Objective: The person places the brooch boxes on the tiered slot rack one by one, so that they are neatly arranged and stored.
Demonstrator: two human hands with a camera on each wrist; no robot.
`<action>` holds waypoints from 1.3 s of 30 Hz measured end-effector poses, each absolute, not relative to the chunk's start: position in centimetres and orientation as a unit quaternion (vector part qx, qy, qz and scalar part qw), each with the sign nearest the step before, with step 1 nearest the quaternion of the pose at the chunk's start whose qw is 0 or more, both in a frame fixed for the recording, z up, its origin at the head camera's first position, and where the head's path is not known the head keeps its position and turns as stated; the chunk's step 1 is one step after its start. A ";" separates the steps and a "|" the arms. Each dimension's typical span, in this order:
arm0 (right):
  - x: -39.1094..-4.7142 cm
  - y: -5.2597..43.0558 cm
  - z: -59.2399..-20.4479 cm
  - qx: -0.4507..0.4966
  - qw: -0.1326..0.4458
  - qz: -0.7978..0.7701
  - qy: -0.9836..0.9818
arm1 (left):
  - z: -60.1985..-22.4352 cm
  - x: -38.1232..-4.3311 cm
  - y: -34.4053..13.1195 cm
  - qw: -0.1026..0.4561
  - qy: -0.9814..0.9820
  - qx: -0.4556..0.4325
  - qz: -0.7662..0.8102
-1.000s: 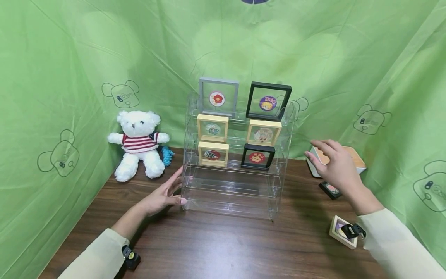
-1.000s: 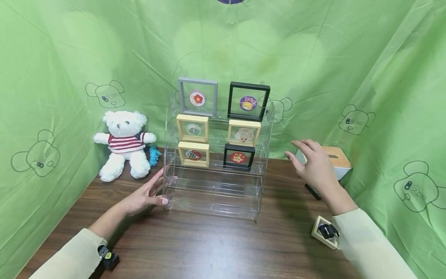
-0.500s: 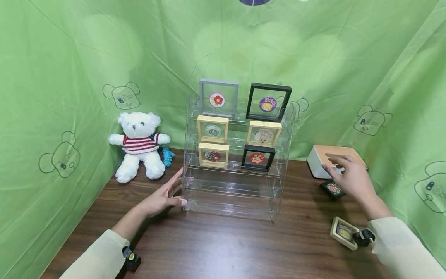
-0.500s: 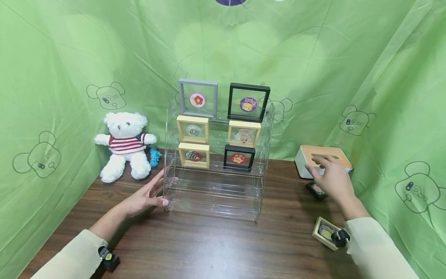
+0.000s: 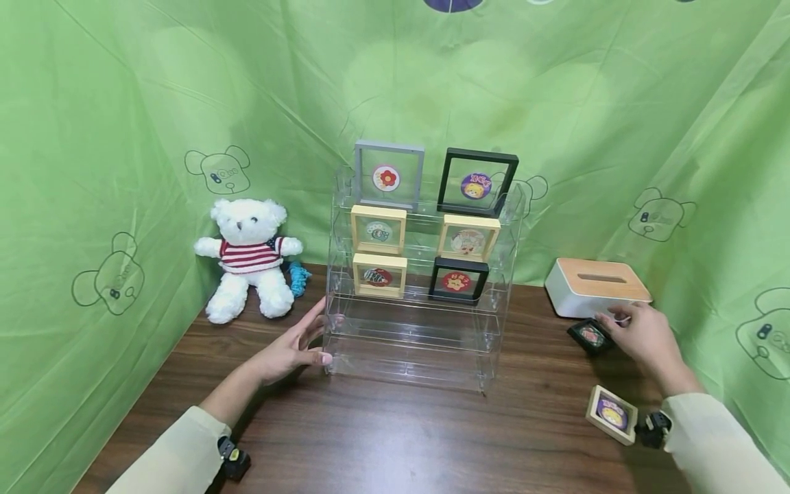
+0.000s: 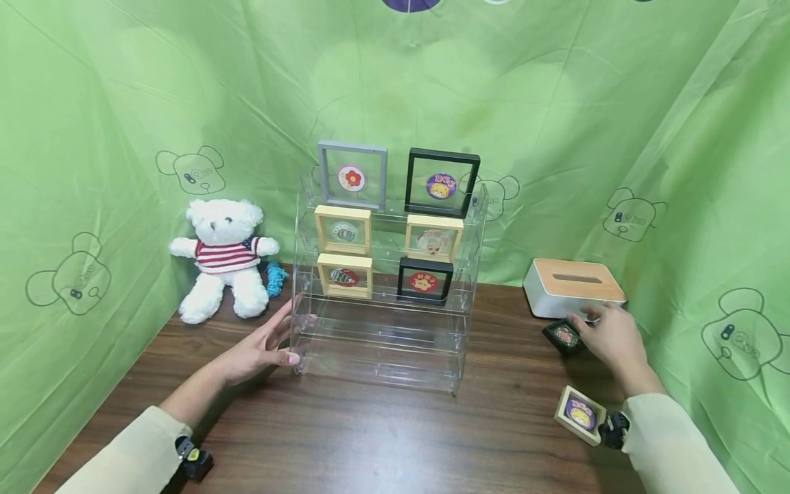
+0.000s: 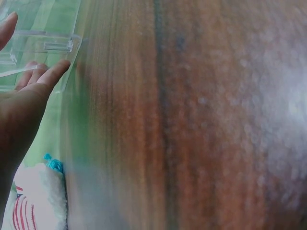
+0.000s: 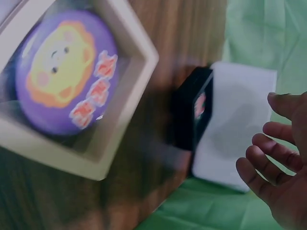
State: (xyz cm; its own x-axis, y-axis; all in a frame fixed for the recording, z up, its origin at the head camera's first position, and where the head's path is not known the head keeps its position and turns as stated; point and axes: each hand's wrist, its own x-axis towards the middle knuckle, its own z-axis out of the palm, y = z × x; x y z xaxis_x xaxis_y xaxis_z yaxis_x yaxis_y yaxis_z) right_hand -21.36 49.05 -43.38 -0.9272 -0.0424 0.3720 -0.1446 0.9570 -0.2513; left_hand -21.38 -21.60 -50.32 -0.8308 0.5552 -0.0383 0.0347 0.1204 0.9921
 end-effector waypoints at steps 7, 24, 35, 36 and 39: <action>-21.2 50.9 -44.8 -0.011 0.129 0.136 -0.982 | -50.4 -21.3 -21.6 0.207 0.716 0.205 0.635; -21.4 53.0 -47.4 -0.099 0.011 0.184 -0.978 | -50.6 -21.3 -21.8 0.214 0.718 0.195 0.633; -22.9 52.9 -48.0 -0.087 -0.012 0.191 -0.978 | -50.3 -21.4 -21.6 0.213 0.709 0.203 0.641; -23.0 52.8 -48.0 -0.084 -0.009 0.190 -0.978 | -50.3 -21.4 -21.6 0.211 0.709 0.203 0.641; -23.4 52.8 -48.0 -0.084 -0.003 0.187 -0.979 | -50.1 -21.4 -21.5 0.209 0.712 0.199 0.640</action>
State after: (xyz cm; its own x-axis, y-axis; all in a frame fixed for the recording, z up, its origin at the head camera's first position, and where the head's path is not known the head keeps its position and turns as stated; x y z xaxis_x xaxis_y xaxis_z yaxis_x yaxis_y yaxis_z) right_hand -23.35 52.82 -48.03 -0.9860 0.1628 -0.0368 0.1649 0.9160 -0.3657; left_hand -21.38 -21.55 -50.11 -0.8334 0.5510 -0.0436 0.0150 0.1014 0.9947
